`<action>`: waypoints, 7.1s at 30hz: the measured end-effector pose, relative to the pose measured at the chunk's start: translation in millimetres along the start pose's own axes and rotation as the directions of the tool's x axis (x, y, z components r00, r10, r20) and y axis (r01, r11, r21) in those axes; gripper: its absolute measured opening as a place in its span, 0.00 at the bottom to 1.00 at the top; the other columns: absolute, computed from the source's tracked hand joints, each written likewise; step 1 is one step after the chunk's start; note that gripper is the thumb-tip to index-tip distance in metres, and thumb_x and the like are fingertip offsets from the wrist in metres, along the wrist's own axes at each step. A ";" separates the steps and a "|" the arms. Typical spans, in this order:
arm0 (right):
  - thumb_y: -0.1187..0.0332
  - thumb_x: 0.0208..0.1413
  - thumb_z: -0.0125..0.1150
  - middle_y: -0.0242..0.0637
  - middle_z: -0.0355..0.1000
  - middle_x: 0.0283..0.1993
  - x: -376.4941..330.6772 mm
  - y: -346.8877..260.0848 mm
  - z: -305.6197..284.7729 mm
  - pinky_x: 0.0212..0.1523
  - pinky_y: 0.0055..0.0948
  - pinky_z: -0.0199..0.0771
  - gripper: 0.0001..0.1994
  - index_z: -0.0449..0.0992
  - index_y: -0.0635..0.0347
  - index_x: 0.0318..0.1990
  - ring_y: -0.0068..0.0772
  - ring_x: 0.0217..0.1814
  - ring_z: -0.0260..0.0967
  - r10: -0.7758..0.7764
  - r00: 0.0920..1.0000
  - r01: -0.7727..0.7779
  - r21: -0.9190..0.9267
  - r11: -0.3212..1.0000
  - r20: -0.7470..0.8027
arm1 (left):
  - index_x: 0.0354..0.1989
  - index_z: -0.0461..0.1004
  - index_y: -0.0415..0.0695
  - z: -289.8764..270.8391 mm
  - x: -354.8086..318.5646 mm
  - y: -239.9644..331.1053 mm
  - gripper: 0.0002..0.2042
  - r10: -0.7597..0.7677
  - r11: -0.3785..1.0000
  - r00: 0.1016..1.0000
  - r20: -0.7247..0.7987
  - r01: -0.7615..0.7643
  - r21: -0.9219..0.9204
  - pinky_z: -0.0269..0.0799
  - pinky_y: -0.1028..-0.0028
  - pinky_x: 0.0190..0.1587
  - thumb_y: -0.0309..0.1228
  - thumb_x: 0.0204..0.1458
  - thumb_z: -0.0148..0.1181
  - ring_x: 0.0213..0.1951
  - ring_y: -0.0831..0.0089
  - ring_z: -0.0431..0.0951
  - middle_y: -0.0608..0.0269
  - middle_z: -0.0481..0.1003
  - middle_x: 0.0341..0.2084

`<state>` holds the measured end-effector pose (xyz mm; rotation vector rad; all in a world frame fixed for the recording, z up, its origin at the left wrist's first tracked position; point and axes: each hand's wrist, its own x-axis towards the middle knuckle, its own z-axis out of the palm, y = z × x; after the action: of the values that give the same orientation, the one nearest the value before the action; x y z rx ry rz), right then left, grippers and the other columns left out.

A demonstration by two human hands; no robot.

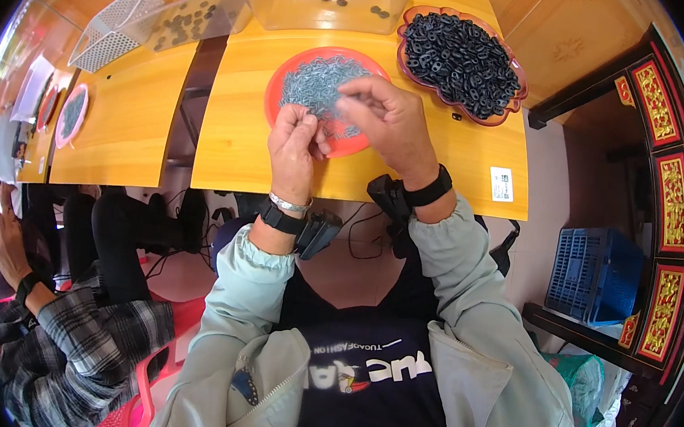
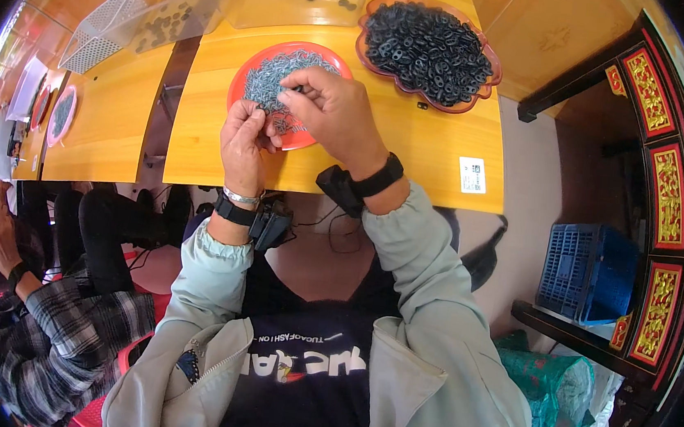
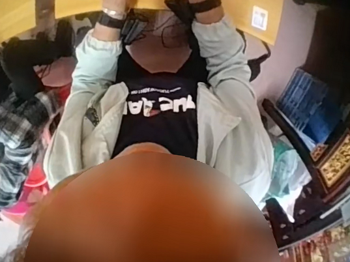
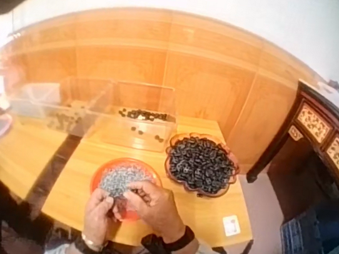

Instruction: The recorder is sorting and inspecting small black rings at a manual workstation.

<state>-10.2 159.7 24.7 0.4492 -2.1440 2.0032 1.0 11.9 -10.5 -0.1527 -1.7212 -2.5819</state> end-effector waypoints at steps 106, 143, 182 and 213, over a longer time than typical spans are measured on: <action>0.77 0.52 0.55 0.31 0.72 0.33 -4.9 -0.4 -6.5 0.35 0.15 0.69 0.08 0.73 0.66 0.40 0.17 0.31 0.68 0.147 0.962 -0.228 0.386 0.894 0.228 | 0.31 0.65 0.41 12.7 -8.6 15.2 0.05 0.035 0.997 0.990 0.133 -0.025 -0.077 0.65 0.79 0.37 0.29 0.55 0.48 0.30 0.79 0.68 0.66 0.68 0.24; 0.75 0.50 0.58 0.30 0.73 0.31 -12.2 -11.8 -8.0 0.32 0.14 0.70 0.05 0.75 0.64 0.35 0.16 0.31 0.69 0.189 0.958 -0.267 0.430 0.863 0.217 | 0.62 0.46 0.35 30.4 -19.3 7.9 0.33 0.013 0.937 0.952 0.307 0.095 -0.336 0.66 0.66 0.51 0.47 0.56 0.45 0.50 0.66 0.68 0.51 0.61 0.52; 0.78 0.49 0.56 0.33 0.71 0.27 -18.4 -11.2 4.1 0.31 0.19 0.69 0.03 0.74 0.65 0.32 0.21 0.27 0.68 0.081 0.974 -0.188 0.550 0.814 0.213 | 0.56 0.59 0.38 26.8 -17.2 -9.3 0.28 0.210 0.959 0.950 0.232 -0.154 -0.236 0.53 0.82 0.33 0.48 0.54 0.46 0.26 0.84 0.55 0.76 0.58 0.23; 0.70 0.51 0.57 0.26 0.69 0.22 69.6 -22.9 -62.6 0.25 0.14 0.63 0.07 0.75 0.65 0.33 0.14 0.23 0.62 0.017 0.997 -0.051 -0.439 0.897 -0.079 | 0.40 0.68 0.37 -2.9 9.7 11.5 0.16 0.107 0.980 0.992 -0.069 -0.117 -0.160 0.69 0.78 0.34 0.39 0.58 0.40 0.38 0.70 0.73 0.56 0.73 0.36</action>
<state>-72.8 213.7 74.1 0.2608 -2.4711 1.4457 -7.9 5.0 -0.1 -0.1694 -1.4368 -2.6149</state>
